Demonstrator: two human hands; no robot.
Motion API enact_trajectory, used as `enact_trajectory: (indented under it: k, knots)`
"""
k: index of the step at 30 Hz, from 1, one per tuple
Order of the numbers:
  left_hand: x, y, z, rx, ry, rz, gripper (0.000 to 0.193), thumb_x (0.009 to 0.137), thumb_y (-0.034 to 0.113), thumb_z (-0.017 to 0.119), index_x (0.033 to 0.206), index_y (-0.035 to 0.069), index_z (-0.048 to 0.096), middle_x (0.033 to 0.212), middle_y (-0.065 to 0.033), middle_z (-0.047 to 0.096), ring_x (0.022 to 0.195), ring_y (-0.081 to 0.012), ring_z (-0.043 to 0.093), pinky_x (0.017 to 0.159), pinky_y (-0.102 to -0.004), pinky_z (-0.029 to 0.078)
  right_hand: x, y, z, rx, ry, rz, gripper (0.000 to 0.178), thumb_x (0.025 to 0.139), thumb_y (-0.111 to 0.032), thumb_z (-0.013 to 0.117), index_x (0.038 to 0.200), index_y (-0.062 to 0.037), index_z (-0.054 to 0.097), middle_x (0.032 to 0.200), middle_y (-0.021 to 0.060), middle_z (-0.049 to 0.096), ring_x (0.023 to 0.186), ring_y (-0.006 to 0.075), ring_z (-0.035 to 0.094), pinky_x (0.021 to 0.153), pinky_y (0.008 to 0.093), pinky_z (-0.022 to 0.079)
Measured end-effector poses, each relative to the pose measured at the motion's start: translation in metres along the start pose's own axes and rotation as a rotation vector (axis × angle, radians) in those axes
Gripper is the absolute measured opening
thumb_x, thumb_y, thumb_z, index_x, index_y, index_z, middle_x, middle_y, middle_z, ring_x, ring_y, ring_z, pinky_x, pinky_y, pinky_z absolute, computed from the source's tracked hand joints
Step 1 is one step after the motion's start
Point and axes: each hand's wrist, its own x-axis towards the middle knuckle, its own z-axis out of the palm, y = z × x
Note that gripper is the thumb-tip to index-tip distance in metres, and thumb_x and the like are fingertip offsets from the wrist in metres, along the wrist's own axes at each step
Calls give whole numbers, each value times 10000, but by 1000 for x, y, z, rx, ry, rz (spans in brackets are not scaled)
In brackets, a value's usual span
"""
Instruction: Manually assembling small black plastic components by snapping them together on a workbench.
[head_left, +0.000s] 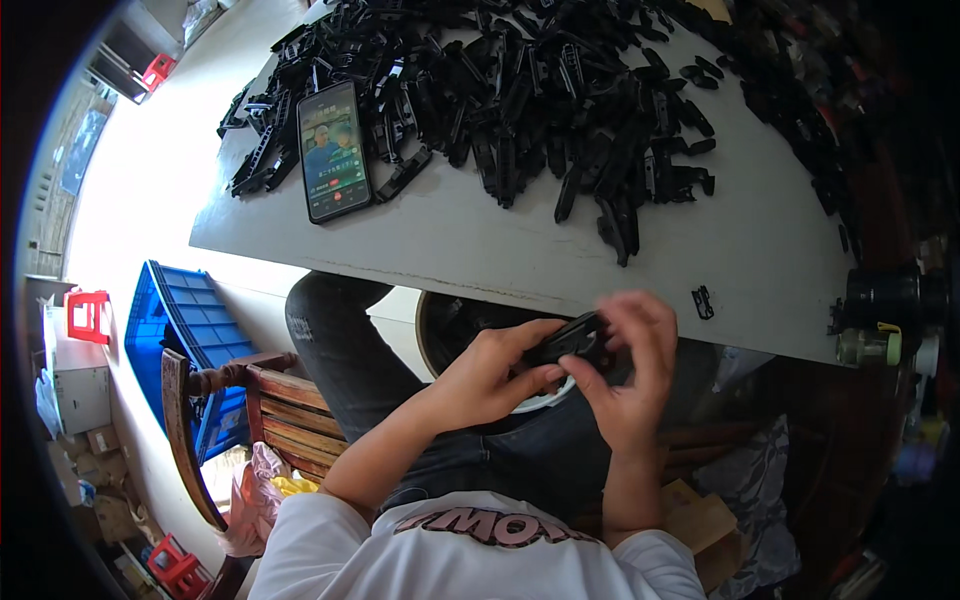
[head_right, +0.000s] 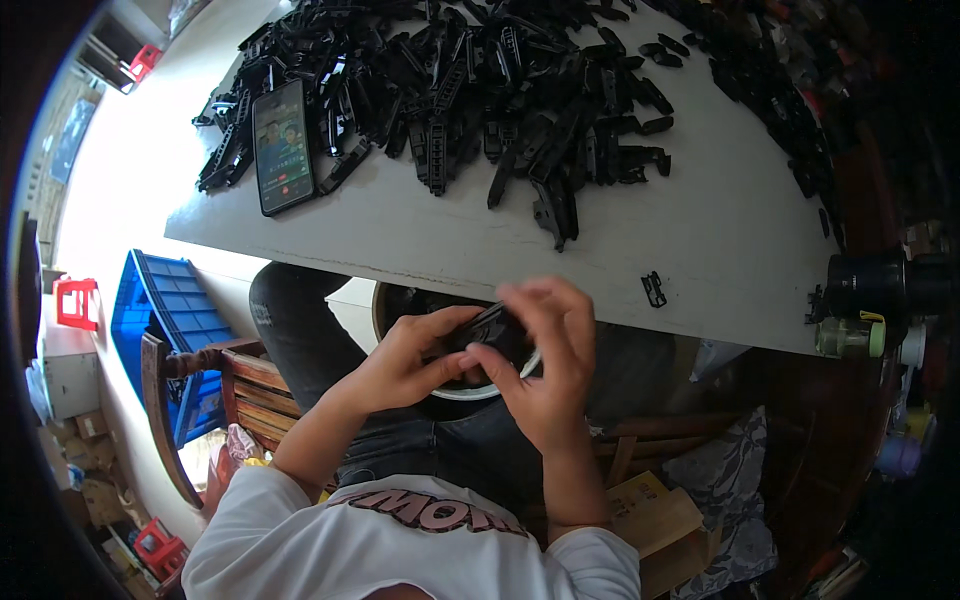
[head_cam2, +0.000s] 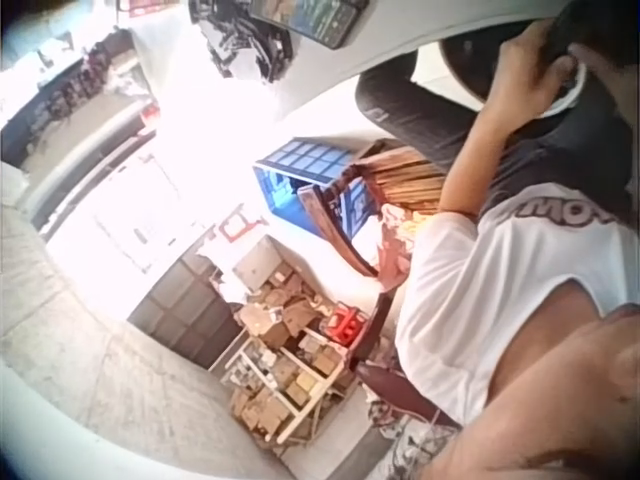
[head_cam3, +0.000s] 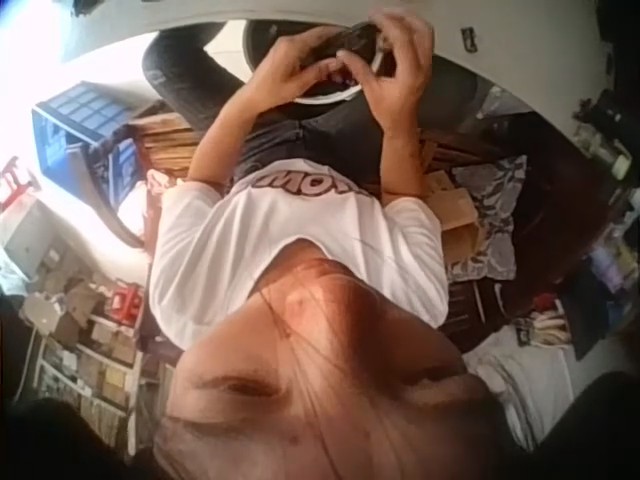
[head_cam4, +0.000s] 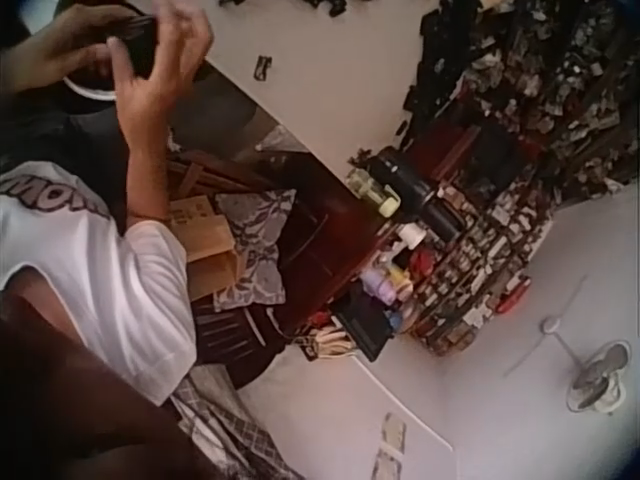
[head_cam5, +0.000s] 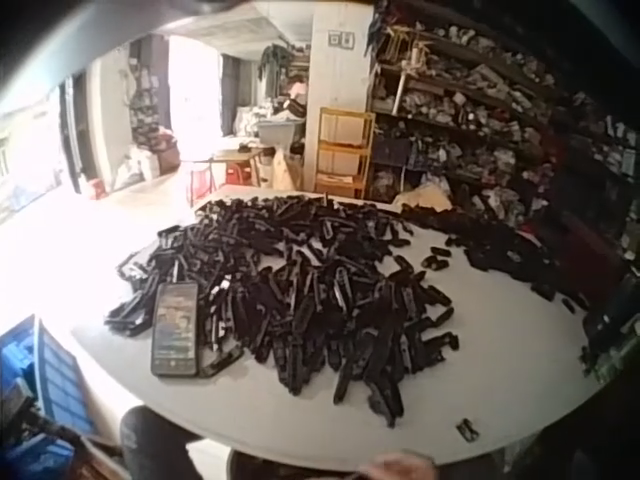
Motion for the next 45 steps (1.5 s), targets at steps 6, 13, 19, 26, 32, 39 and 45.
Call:
enact_trajectory:
  k: [6,13,19,26,32,39,45]
  knots:
    - [6,-15,17,-42,23,-5,372,787,65,649,1123,-48,534,778,-178,606,596,-243,612,548,-293,470,-17,35,13,966,-46,448,327,762,-75,688,1026,35,530,1033,192,621,1037,285,587,959,393,412]
    - [73,-26,16,486,203,216,281,832,214,612,1047,39,575,830,-140,602,725,-312,621,594,-371,488,40,75,-1,445,283,392,208,830,-117,620,998,-3,577,891,90,643,773,201,608,738,349,471]
    - [101,-24,23,940,227,188,291,805,306,632,1027,134,550,823,-71,540,722,-258,616,556,-358,496,81,103,3,-397,18,390,301,778,-263,693,919,-7,622,737,125,639,692,258,630,620,318,473]
    - [101,-17,29,1067,160,149,461,744,463,650,1097,193,528,828,-62,510,717,-243,600,555,-359,482,57,110,-16,82,282,441,197,826,-166,619,894,19,615,673,58,616,539,128,551,513,243,419]
    - [98,-9,33,1053,118,180,502,713,454,677,1104,186,512,854,-71,518,748,-247,606,564,-355,484,29,94,-29,545,460,545,204,890,-147,486,950,8,605,813,50,578,537,85,474,454,216,348]
    - [91,-25,22,1061,112,154,416,832,252,613,1193,113,462,872,-115,549,746,-282,608,619,-331,489,4,90,-27,661,527,542,214,918,-207,525,969,-14,600,842,37,581,554,89,478,451,215,340]
    - [57,-15,18,-103,148,-88,288,966,224,446,1154,11,489,765,-39,565,673,-115,538,657,-228,443,-7,60,5,811,349,455,245,904,-228,574,969,7,601,826,43,589,524,73,460,470,192,339]
